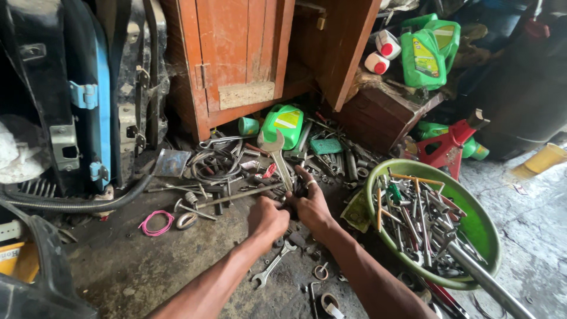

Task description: The person sits on the floor of a workshop and uses a dark cloth to wipe and clean various metal tools, including wrenches and sockets, that are scattered on the ground. They pick up individual tools, wipe them, and place them into a green plastic basin.

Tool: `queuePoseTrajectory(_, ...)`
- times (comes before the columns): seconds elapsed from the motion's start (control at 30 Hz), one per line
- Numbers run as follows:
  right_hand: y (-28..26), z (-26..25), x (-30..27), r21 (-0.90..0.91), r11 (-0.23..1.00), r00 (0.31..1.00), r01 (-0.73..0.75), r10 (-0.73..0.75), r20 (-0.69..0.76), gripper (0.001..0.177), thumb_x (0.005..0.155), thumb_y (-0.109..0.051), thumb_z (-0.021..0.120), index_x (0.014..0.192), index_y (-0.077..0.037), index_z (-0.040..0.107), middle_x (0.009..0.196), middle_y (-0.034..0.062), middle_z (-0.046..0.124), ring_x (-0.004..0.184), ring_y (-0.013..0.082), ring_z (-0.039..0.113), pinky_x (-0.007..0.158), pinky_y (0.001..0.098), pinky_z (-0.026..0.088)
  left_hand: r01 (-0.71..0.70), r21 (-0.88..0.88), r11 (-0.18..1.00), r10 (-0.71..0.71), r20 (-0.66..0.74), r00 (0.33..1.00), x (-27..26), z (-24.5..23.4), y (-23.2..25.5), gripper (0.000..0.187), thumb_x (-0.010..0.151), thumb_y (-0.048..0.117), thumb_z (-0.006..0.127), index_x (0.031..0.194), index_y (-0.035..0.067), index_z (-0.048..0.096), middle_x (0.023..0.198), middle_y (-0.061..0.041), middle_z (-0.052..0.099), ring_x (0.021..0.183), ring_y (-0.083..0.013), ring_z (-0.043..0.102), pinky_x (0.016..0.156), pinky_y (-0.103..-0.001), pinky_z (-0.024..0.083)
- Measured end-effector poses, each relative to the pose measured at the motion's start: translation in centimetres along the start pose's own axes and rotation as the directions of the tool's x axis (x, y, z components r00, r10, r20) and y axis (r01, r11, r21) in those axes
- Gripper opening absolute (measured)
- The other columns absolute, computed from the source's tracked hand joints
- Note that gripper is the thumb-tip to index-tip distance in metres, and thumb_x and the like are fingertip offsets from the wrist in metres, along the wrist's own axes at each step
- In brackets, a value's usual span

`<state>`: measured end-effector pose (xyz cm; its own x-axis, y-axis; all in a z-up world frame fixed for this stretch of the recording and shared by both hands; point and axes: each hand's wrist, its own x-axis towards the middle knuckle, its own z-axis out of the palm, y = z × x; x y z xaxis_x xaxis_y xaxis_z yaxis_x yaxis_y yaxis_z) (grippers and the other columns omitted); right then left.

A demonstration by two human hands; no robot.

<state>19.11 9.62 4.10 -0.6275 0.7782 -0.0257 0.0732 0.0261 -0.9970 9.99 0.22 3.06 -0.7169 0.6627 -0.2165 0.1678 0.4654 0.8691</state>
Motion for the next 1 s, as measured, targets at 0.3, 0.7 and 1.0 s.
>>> queuePoseTrajectory(0.3, 0.1, -1.5, 0.2, -0.106, 0.991, 0.997, -0.078, 0.079, 0.001, 0.068, 0.091, -0.004, 0.071, 0.149, -0.008, 0.037, 0.110, 0.0099, 0.067, 0.090, 0.0145, 0.065, 0.079, 0.0296, 0.056, 0.095, -0.160, 0.983, -0.082, 0.087, 0.993, 0.1, -4.5, -1.8, 0.038, 0.074, 0.038, 0.088, 0.087, 0.003, 0.078, 0.069, -0.010, 0.075, 0.055, -0.0187, 0.064, 0.052, -0.035, 0.050)
queuePoseTrajectory(0.7, -1.3, -0.1, -0.6, -0.603, 0.781, 0.920, 0.166, 0.097, 0.379, 0.042, 0.089, -0.044, 0.072, 0.099, -0.003, 0.073, 0.086, 0.0111, 0.075, 0.077, 0.0189, 0.068, 0.070, 0.0367, 0.054, 0.245, -0.718, 0.651, -0.298, 0.055, 0.953, 6.0, 0.6, -4.7, 0.033, 0.102, 0.037, 0.060, 0.092, 0.007, 0.071, 0.082, -0.005, 0.072, 0.060, -0.0139, 0.061, 0.051, -0.032, 0.048)
queuePoseTrajectory(1.0, -2.0, 0.2, -1.0, -0.813, 0.543, 0.909, 0.211, 0.197, 0.368, 0.041, 0.088, -0.041, 0.077, 0.099, -0.002, 0.074, 0.085, 0.0138, 0.074, 0.080, 0.0253, 0.072, 0.074, 0.0405, 0.055, 0.196, -0.971, 0.140, -0.454, 0.113, 0.884, 9.5, 0.7, -6.3, 0.026, 0.108, 0.020, 0.044, 0.098, 0.000, 0.058, 0.078, -0.011, 0.065, 0.059, -0.0183, 0.061, 0.057, -0.033, 0.057)
